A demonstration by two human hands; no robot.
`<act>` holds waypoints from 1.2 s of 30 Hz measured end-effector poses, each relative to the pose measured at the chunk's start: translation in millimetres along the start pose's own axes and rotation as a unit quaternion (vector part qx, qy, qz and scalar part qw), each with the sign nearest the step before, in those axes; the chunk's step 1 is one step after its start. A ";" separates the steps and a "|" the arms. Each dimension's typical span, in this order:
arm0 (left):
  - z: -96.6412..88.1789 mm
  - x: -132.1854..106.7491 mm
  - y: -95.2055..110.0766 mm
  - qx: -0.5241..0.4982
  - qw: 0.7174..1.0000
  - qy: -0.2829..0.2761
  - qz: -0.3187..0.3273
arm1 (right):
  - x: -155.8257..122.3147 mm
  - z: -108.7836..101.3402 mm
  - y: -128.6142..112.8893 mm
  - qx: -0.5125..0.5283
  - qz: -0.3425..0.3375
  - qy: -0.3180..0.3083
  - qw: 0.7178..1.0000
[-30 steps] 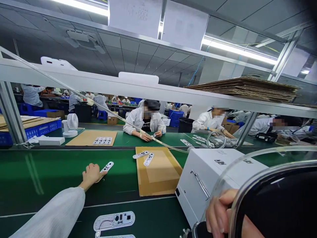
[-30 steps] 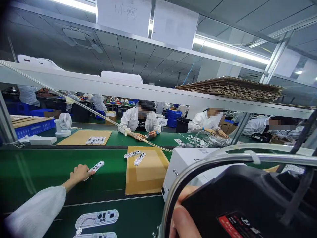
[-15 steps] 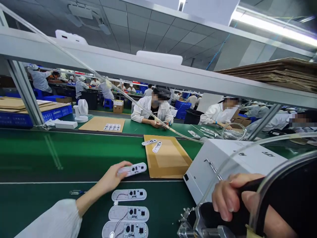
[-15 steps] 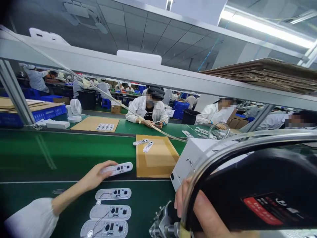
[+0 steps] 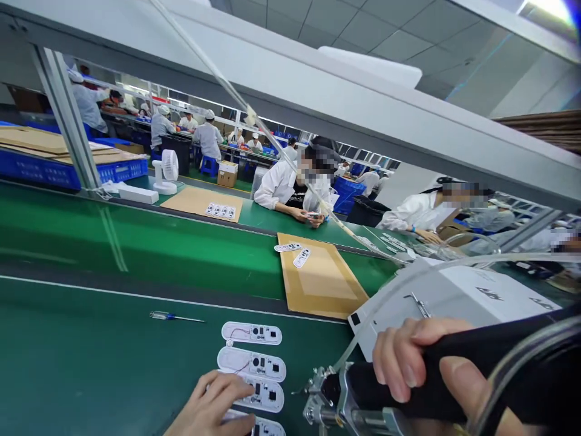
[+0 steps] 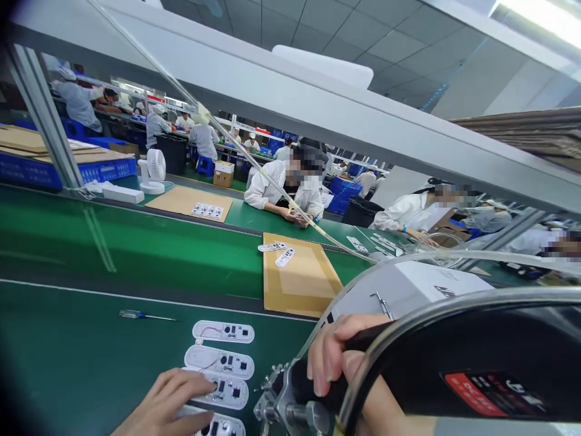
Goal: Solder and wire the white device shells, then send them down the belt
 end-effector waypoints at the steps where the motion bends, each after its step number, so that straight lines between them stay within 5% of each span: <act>1: 5.1 3.0 3.6 -0.003 1.000 -0.003 0.026 | -0.7 2.9 1.4 -0.007 -0.003 -0.002 1.000; 8: 35.9 8.8 7.9 0.009 0.995 0.083 0.050 | 3.0 10.0 11.4 -0.008 0.023 -0.014 1.000; 11: 39.0 6.2 5.2 0.015 0.997 0.053 0.062 | 7.3 15.2 9.3 -0.018 -0.005 -0.038 0.999; 15: 27.8 8.5 4.5 0.016 0.997 0.001 0.073 | 8.0 20.0 12.0 -0.021 -0.026 -0.055 0.998; 22: -2.4 19.7 8.3 -0.003 0.997 0.007 0.071 | 1.6 19.6 23.9 -0.027 0.014 -0.006 1.000; 36: -11.3 23.0 8.9 0.017 0.995 0.000 0.098 | 5.4 22.5 28.2 -0.034 0.025 -0.021 0.999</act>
Point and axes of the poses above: each hand's wrist, its own x-axis towards the middle knuckle, its own z-axis out of the palm, y = z × x, the point moved 7 cm from there along x, towards the middle knuckle, and after that the axes turned 5 degrees about x, right-handed, at the moved point
